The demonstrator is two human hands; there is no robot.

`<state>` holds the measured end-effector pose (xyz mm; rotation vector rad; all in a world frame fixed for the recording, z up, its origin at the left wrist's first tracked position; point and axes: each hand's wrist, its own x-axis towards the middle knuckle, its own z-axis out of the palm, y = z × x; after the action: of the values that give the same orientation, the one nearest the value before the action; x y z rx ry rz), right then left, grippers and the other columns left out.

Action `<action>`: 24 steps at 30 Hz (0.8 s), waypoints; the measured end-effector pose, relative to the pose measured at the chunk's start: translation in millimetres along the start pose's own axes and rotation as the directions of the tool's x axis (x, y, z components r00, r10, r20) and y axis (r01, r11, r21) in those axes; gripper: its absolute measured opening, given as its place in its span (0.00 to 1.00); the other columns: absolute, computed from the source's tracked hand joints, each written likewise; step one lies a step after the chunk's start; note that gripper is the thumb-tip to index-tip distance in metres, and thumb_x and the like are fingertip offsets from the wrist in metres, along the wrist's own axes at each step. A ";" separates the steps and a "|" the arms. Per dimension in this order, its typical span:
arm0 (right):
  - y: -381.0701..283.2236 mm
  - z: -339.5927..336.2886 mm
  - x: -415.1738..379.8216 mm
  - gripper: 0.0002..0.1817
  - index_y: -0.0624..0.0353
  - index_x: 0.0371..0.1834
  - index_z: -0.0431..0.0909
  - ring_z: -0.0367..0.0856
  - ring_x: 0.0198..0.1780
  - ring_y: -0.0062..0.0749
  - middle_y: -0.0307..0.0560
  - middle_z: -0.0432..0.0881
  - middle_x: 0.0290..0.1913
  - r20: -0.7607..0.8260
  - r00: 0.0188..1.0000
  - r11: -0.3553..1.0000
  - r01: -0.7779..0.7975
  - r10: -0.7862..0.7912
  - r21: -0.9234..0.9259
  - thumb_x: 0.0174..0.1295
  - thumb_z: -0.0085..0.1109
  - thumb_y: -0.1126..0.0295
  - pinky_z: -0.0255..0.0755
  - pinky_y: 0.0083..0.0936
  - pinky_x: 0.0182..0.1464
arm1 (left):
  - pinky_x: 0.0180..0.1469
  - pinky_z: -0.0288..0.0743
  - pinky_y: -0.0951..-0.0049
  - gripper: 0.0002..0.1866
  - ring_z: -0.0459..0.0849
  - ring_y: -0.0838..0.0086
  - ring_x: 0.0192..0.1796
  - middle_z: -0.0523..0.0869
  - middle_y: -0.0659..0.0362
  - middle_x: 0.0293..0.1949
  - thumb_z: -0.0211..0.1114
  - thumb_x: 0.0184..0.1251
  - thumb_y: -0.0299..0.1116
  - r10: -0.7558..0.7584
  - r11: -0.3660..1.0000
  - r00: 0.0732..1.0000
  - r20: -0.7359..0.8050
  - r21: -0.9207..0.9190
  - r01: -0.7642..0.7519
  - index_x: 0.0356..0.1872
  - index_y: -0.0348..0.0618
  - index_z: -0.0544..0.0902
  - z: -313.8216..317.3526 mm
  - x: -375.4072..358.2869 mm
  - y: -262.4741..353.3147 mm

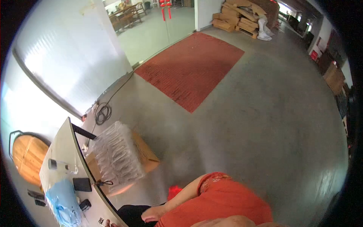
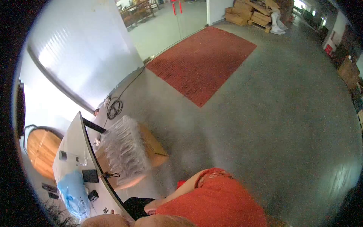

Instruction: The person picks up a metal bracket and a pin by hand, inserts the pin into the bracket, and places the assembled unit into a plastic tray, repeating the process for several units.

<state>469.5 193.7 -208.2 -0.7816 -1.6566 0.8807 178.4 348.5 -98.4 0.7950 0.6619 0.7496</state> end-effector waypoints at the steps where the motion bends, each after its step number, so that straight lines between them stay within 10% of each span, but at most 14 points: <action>1: 24.6 21.9 6.9 0.09 0.59 0.40 0.75 0.78 0.49 0.51 0.53 0.78 0.41 0.177 0.984 0.995 -0.042 0.025 0.094 0.72 0.54 0.65 0.70 0.46 0.56 | 0.55 0.77 0.42 0.21 0.83 0.51 0.51 0.83 0.40 0.54 0.60 0.73 0.38 0.115 0.981 0.986 -0.121 -0.143 -0.132 0.50 0.23 0.83 37.7 -6.6 -2.6; 4: 40.6 24.7 15.7 0.09 0.59 0.39 0.77 0.79 0.48 0.52 0.55 0.79 0.39 0.327 0.944 0.984 -0.097 0.044 0.148 0.70 0.55 0.64 0.69 0.48 0.55 | 0.63 0.72 0.39 0.17 0.82 0.51 0.54 0.79 0.42 0.67 0.61 0.71 0.41 0.145 0.984 0.989 -0.010 -0.102 -0.146 0.34 0.34 0.86 33.6 4.3 -2.5; 8: 42.1 19.9 27.8 0.09 0.59 0.39 0.77 0.79 0.48 0.51 0.55 0.80 0.39 0.283 0.958 0.995 -0.076 0.056 0.062 0.69 0.55 0.64 0.69 0.48 0.56 | 0.56 0.78 0.42 0.17 0.84 0.49 0.52 0.80 0.40 0.65 0.62 0.73 0.41 0.119 0.981 0.988 -0.096 -0.145 -0.132 0.38 0.34 0.87 43.9 18.2 -6.0; 10: 39.9 13.7 26.5 0.09 0.59 0.39 0.77 0.79 0.48 0.51 0.54 0.80 0.39 0.279 0.959 0.998 -0.047 0.036 0.032 0.69 0.55 0.64 0.69 0.48 0.56 | 0.54 0.82 0.51 0.12 0.83 0.44 0.53 0.77 0.36 0.67 0.63 0.75 0.33 0.196 0.968 0.941 0.277 -0.211 -0.139 0.46 0.33 0.88 66.6 28.0 -4.7; 22: 32.2 33.0 32.9 0.10 0.58 0.38 0.77 0.80 0.47 0.50 0.53 0.81 0.39 0.390 0.899 0.964 0.251 -0.197 -0.093 0.68 0.55 0.63 0.67 0.48 0.60 | 0.53 0.82 0.55 0.14 0.83 0.53 0.55 0.80 0.44 0.66 0.51 0.83 0.41 0.324 0.942 0.936 0.140 -0.135 -0.306 0.39 0.43 0.75 13.0 42.9 -25.7; 24: 30.4 37.9 34.0 0.10 0.58 0.38 0.77 0.80 0.47 0.50 0.52 0.81 0.39 0.395 0.893 0.953 0.281 -0.218 -0.110 0.67 0.55 0.63 0.67 0.49 0.60 | 0.55 0.81 0.56 0.13 0.83 0.53 0.55 0.78 0.41 0.67 0.53 0.82 0.38 0.299 0.948 0.868 0.397 -0.022 -0.317 0.36 0.43 0.75 16.8 49.8 -20.5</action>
<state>426.8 231.6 -224.1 -0.5068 -2.1415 0.7476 226.0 371.7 -117.8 1.0743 0.1839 0.8321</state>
